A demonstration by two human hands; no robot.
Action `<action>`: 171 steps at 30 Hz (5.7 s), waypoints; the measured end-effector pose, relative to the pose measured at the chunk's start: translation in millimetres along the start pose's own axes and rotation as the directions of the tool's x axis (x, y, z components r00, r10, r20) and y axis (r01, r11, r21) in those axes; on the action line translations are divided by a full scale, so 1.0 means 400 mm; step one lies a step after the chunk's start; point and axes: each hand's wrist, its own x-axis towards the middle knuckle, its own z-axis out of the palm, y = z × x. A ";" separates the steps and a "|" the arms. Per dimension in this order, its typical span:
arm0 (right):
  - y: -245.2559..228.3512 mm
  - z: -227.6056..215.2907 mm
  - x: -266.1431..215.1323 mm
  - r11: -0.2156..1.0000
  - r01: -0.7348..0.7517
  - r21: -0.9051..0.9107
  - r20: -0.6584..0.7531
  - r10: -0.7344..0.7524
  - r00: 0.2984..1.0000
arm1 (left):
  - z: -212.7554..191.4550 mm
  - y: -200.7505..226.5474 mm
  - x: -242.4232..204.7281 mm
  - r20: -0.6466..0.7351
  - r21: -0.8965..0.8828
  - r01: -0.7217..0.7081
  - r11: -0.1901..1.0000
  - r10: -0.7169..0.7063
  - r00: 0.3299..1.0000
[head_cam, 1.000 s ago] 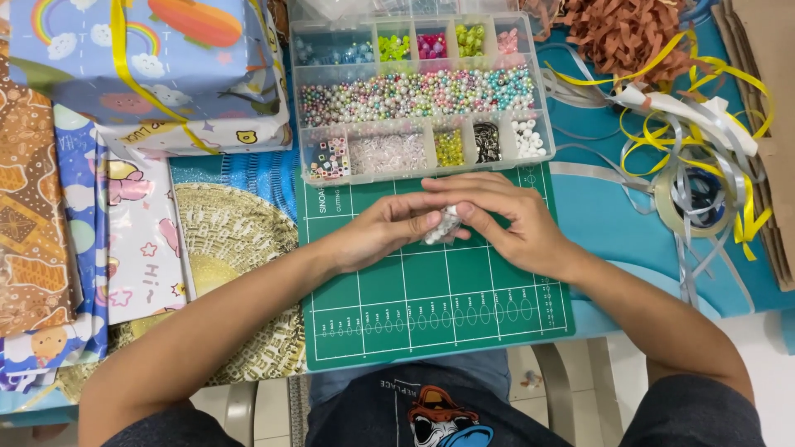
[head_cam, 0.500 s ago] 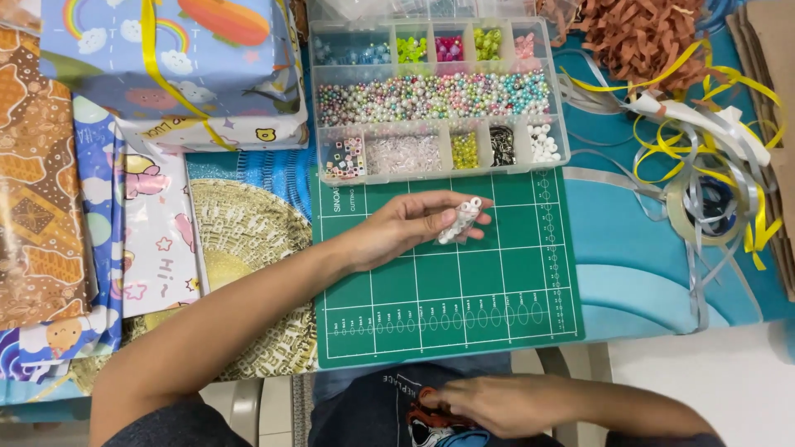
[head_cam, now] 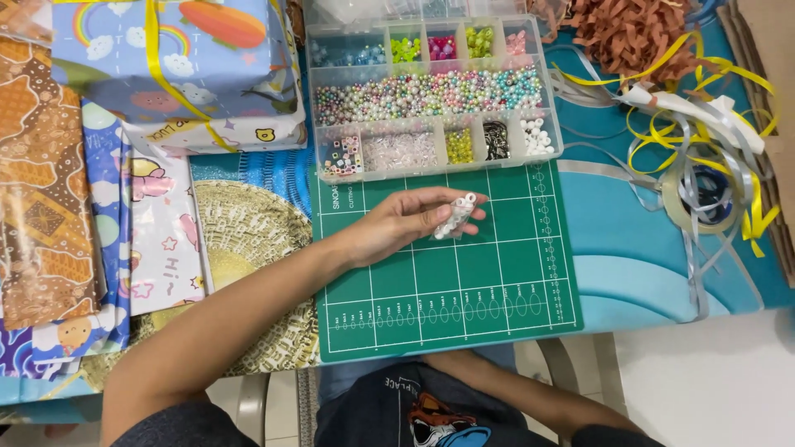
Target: The person is carefully picking out small decorative beads from a plastic organizer and placing them into a small clear plastic bag.
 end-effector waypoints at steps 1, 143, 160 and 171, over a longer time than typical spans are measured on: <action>0.008 0.005 0.001 1.000 -0.004 -0.013 -0.008 0.004 1.000 | 0.000 0.001 0.001 0.006 -0.003 -0.003 1.000 0.003 1.000; -0.715 -1.154 -0.741 0.738 -0.410 -0.535 -0.812 -0.316 0.492 | 0.005 -0.015 -0.013 -0.182 0.235 -0.096 0.967 0.141 0.973; -0.661 -0.730 -0.717 0.900 0.416 -0.128 -0.824 -0.330 0.461 | 0.048 0.012 -0.031 -0.278 0.628 -0.216 0.748 0.475 0.835; -0.568 -0.571 -0.578 0.667 0.727 0.162 -0.843 -0.290 0.453 | 0.029 0.009 -0.011 -0.274 0.483 -0.140 0.864 0.301 0.914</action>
